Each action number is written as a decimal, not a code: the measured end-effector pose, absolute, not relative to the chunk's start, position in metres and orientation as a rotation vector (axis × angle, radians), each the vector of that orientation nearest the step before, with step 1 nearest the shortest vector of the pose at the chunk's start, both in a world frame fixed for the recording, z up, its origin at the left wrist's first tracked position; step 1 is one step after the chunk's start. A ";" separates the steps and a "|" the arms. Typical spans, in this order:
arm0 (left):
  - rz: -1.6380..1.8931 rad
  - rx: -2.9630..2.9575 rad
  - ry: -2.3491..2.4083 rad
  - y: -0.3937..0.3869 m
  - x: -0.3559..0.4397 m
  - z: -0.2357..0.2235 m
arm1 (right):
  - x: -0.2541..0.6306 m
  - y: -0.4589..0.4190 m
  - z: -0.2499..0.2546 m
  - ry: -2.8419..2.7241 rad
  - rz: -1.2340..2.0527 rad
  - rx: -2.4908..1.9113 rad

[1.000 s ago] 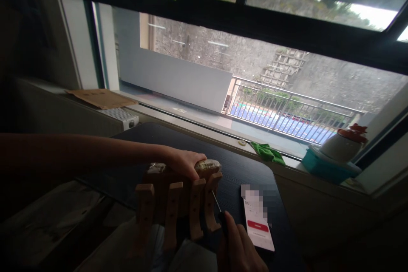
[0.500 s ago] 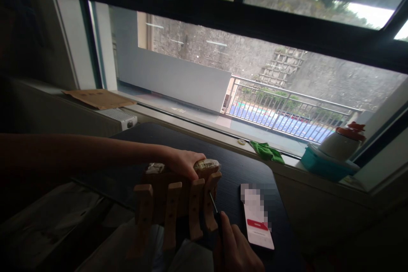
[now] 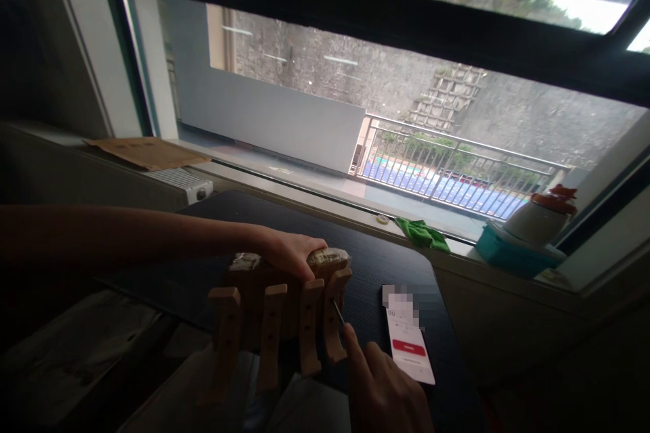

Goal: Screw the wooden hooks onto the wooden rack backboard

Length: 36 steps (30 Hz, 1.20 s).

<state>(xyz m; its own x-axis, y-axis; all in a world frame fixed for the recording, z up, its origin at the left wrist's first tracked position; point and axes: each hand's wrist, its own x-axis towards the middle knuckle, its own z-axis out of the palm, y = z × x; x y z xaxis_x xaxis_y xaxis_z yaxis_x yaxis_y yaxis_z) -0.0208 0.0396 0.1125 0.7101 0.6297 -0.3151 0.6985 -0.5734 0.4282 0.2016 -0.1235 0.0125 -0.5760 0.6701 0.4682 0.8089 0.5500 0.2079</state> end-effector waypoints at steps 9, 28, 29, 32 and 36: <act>-0.241 2.462 1.016 0.032 -0.016 0.117 | 0.192 -0.124 0.023 -2.386 -0.664 -1.107; -0.171 2.489 1.096 0.017 -0.015 0.117 | 0.197 -0.126 0.008 -2.364 -0.774 -1.311; -0.169 2.482 1.085 0.017 -0.016 0.117 | 0.196 -0.126 0.008 -2.376 -0.788 -1.282; -0.156 2.460 1.068 0.017 -0.016 0.116 | 0.188 -0.125 0.001 -2.233 -0.594 -1.359; -0.131 2.456 1.072 0.016 -0.016 0.116 | 0.169 -0.126 -0.005 -1.794 0.055 -1.570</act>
<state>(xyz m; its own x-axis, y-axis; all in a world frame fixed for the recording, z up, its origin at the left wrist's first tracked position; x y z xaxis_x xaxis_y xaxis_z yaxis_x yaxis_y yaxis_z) -0.0163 0.0164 0.1162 0.6929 0.6718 -0.2618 0.7152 -0.5940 0.3685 0.1692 -0.1258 -0.0055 0.0215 0.8711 0.4906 0.8396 0.2507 -0.4819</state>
